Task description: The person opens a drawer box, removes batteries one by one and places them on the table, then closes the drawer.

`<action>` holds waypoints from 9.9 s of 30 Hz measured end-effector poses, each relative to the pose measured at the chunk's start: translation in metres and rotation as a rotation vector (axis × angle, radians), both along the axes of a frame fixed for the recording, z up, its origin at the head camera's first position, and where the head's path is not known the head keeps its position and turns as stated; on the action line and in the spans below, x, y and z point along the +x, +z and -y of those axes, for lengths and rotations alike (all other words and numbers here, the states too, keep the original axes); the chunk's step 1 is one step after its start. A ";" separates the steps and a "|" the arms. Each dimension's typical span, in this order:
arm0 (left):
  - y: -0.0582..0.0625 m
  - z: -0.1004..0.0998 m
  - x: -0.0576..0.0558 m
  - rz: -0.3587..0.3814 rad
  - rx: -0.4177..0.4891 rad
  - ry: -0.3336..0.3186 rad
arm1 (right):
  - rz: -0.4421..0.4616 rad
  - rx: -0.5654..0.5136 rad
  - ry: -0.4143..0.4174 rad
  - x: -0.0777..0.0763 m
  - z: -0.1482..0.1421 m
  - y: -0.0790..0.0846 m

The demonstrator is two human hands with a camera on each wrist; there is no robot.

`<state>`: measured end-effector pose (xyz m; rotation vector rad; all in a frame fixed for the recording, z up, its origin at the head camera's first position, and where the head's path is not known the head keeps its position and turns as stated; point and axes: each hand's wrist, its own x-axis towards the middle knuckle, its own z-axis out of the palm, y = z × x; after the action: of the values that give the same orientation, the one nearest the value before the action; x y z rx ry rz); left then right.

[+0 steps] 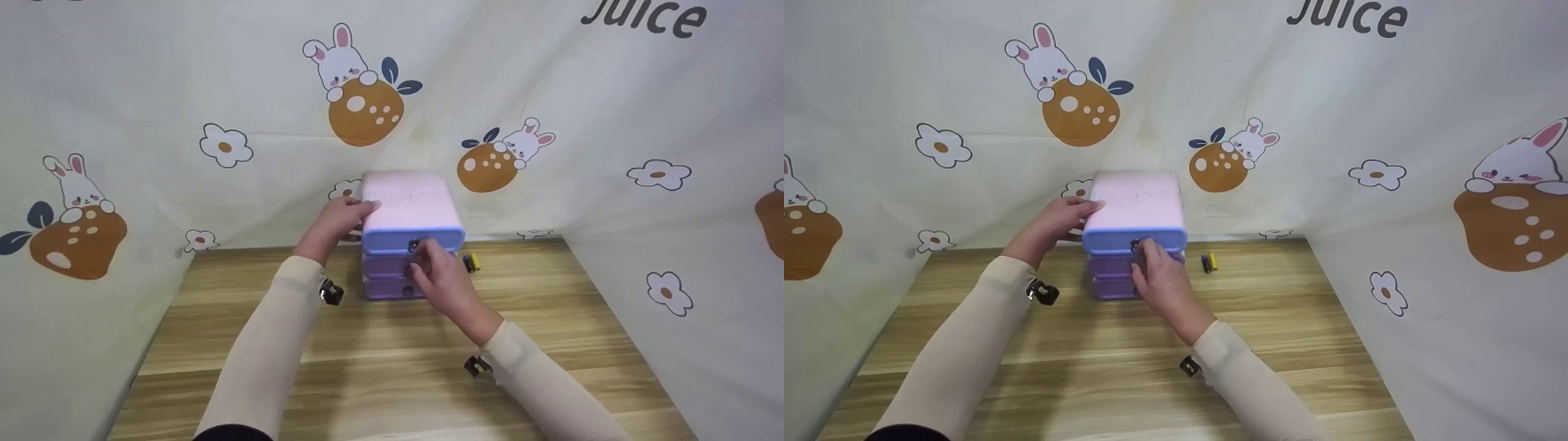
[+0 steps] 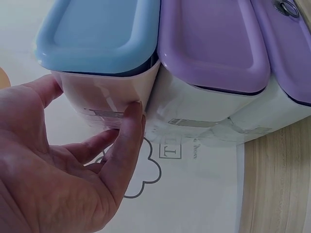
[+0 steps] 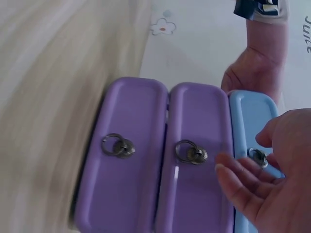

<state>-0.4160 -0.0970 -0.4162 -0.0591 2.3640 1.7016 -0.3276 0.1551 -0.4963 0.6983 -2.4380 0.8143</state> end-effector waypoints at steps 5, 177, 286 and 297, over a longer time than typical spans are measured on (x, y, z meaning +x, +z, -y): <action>-0.001 -0.001 0.000 -0.004 0.006 0.009 | 0.097 0.102 -0.018 0.016 -0.004 -0.015; -0.008 -0.004 -0.001 -0.020 0.038 0.006 | 0.269 0.312 0.054 0.064 -0.012 -0.017; -0.011 -0.003 -0.001 -0.042 0.034 0.016 | 0.227 0.358 0.130 0.104 -0.023 -0.024; -0.009 -0.004 0.002 -0.012 0.060 0.022 | 0.353 0.271 0.170 0.101 -0.028 0.008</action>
<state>-0.4136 -0.0928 -0.4251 -0.0646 2.3274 1.7868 -0.2270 0.1832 -0.4880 0.9405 -2.8751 0.7270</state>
